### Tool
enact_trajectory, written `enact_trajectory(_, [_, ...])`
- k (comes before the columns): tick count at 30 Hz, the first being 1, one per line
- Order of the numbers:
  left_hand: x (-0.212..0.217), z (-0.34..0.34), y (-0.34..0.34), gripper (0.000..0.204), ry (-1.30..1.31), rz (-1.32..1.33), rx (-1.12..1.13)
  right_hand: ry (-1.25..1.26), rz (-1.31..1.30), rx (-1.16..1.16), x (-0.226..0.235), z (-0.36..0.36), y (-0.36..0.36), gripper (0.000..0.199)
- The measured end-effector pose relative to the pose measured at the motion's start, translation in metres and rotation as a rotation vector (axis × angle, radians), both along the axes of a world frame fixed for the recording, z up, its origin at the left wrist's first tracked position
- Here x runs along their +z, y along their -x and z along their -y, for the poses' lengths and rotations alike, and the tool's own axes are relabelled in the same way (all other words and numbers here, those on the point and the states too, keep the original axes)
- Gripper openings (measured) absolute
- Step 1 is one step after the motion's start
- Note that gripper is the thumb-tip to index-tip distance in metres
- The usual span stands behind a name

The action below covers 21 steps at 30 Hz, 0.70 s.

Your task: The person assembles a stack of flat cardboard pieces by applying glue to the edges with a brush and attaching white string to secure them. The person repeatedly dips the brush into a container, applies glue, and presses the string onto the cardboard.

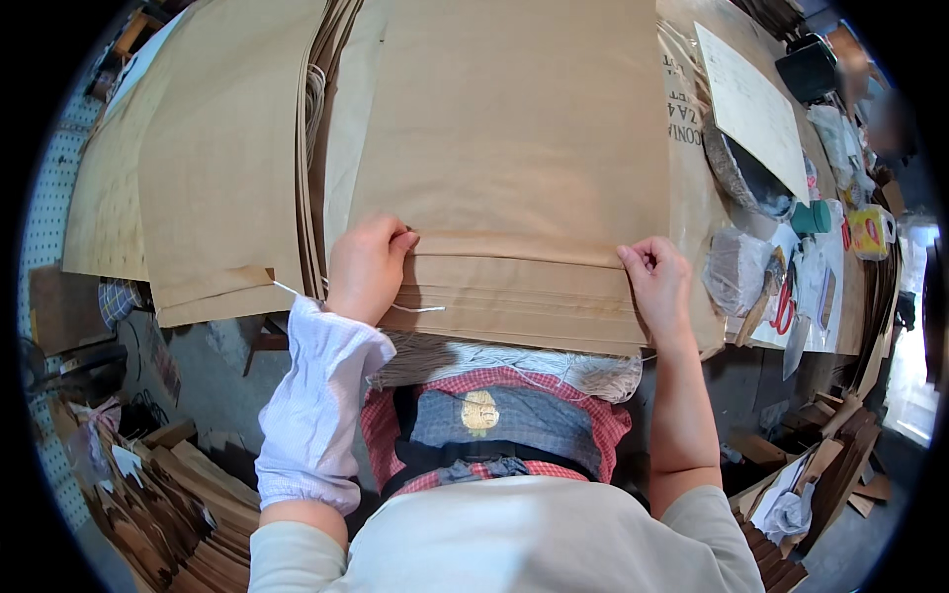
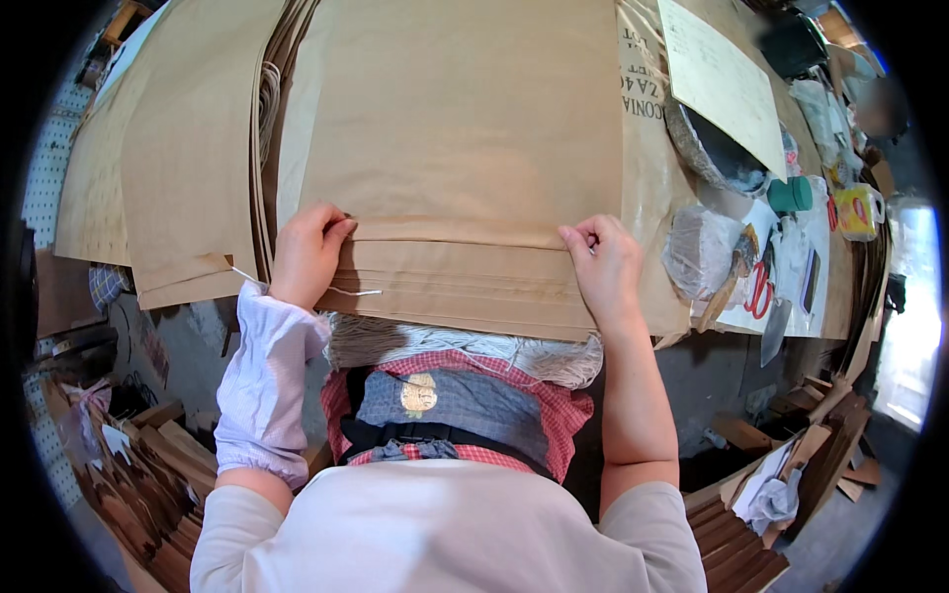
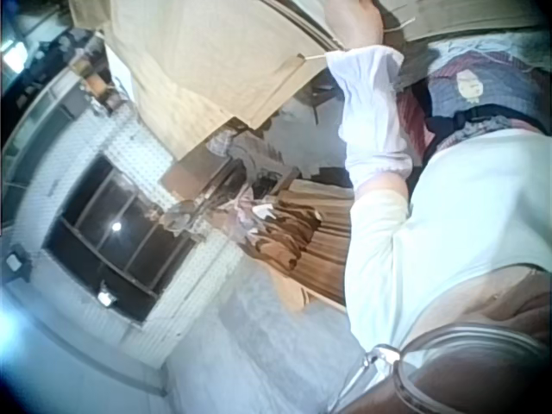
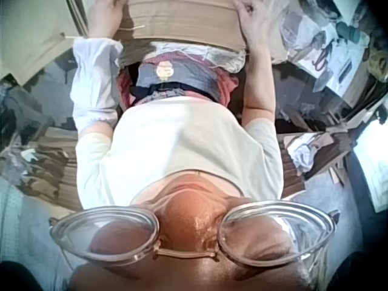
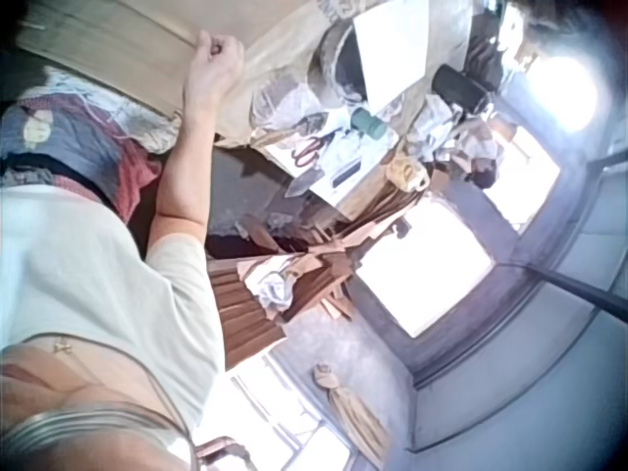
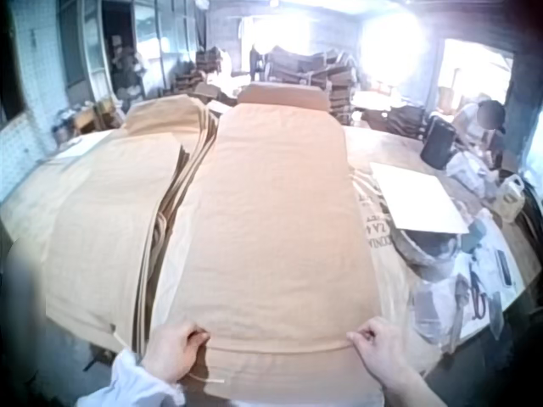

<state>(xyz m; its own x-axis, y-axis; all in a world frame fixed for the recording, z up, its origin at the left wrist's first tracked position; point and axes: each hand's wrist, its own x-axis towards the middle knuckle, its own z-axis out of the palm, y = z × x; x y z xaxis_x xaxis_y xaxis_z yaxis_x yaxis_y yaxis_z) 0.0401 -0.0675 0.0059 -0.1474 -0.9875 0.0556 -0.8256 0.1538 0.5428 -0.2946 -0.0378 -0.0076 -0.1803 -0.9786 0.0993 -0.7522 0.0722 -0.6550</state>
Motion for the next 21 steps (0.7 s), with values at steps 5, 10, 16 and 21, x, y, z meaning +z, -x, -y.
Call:
enact_trajectory(5, [-0.007, -0.002, 0.009, 0.013, 0.063, 0.249, 0.018, 0.047, -0.297, 0.013, -0.003, -0.003, 0.002, 0.019])
enact_trajectory(10, [0.013, -0.023, 0.040, 0.042, 0.215, 0.333, -0.064, 0.184, -0.543, 0.136, -0.004, -0.010, -0.043, 0.045])
enact_trajectory(16, [0.009, -0.033, 0.035, 0.092, -0.106, 0.388, -0.243, -0.153, -0.480, 0.274, 0.002, -0.027, -0.067, 0.079])
enact_trajectory(21, [-0.008, -0.026, -0.008, 0.073, -0.058, 0.217, -0.112, -0.002, -0.350, -0.060, -0.017, -0.039, 0.001, 0.069])
